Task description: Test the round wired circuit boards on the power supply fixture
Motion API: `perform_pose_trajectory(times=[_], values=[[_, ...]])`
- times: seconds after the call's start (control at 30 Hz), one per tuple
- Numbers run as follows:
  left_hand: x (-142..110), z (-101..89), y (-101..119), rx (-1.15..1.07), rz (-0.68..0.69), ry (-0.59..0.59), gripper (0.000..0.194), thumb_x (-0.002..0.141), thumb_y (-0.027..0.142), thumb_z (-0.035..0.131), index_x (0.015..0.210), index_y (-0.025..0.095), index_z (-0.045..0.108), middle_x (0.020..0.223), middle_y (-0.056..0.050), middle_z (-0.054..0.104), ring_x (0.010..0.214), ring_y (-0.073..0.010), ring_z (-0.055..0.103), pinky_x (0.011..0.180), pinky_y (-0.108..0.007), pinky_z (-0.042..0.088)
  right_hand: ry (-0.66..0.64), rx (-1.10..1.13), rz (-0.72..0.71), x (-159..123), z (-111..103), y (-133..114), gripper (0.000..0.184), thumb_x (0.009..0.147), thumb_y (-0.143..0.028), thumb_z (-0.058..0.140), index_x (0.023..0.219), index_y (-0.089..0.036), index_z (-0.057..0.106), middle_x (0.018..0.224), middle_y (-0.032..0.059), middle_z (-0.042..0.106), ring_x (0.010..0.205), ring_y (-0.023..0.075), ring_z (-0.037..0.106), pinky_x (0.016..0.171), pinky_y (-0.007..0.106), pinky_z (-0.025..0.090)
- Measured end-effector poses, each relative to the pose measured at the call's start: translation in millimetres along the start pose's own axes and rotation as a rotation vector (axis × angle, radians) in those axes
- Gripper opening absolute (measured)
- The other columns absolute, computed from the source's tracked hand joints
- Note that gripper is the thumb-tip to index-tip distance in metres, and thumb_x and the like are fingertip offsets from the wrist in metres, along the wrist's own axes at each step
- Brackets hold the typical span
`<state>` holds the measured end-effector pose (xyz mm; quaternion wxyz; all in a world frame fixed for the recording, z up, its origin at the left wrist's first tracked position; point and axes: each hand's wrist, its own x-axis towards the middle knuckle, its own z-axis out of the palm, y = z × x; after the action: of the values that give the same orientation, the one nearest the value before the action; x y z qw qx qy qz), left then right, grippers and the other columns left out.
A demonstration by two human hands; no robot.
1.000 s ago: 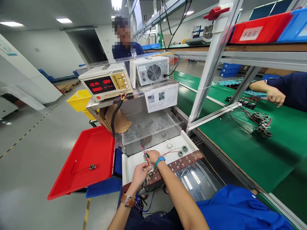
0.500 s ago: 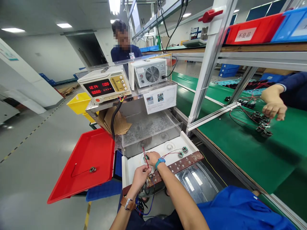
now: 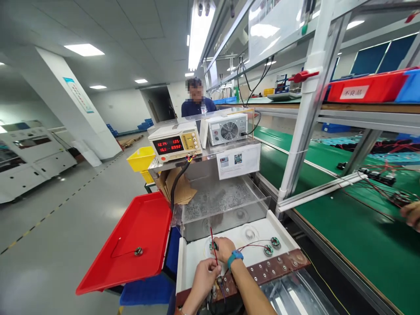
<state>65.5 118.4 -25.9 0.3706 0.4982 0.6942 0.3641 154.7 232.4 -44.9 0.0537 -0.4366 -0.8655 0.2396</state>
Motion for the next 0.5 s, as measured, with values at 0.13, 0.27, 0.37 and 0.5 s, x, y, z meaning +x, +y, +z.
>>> perform_pose_trajectory(times=[0.13,0.27,0.37,0.5], values=[[-0.4,-0.3,0.0,0.014,0.007,0.010,0.014,0.069,0.023,0.053,0.066,0.018,0.065,0.069,-0.005,0.072,0.069,-0.0209,0.063,0.067,-0.029,0.043,-0.001,-0.008,0.001,-1.3,-2.3,-3.4,0.036,0.075,-0.035,0.062,0.107,-0.020,0.065,0.104,0.0103,0.067,0.096,0.0256,0.061,0.077,0.030,0.040],[-0.9,-1.6,2.3,0.000,0.014,0.000,0.013,0.069,0.025,0.054,0.066,0.019,0.065,0.070,-0.006,0.072,0.070,-0.0223,0.064,0.067,-0.030,0.043,-0.002,0.000,0.008,-1.8,-2.7,-4.8,0.032,0.077,-0.038,0.062,0.104,-0.021,0.066,0.101,0.0093,0.067,0.094,0.0257,0.062,0.076,0.031,0.040],[-1.5,-1.3,2.8,-0.012,0.007,0.009,0.013,0.070,0.027,0.056,0.066,0.019,0.065,0.070,-0.006,0.072,0.070,-0.0223,0.064,0.067,-0.030,0.043,-0.005,-0.004,0.022,-2.6,-3.0,-5.7,0.031,0.077,-0.038,0.062,0.104,-0.022,0.066,0.100,0.0088,0.067,0.094,0.0256,0.062,0.076,0.030,0.040],[0.5,-0.2,0.3,-0.014,0.006,0.019,0.016,0.070,0.031,0.056,0.066,0.018,0.066,0.071,-0.006,0.072,0.071,-0.0222,0.064,0.068,-0.030,0.044,-0.012,-0.027,0.010,-1.6,-6.8,-7.0,0.034,0.077,-0.037,0.062,0.107,-0.022,0.066,0.103,0.0098,0.068,0.097,0.0260,0.062,0.077,0.030,0.040]])
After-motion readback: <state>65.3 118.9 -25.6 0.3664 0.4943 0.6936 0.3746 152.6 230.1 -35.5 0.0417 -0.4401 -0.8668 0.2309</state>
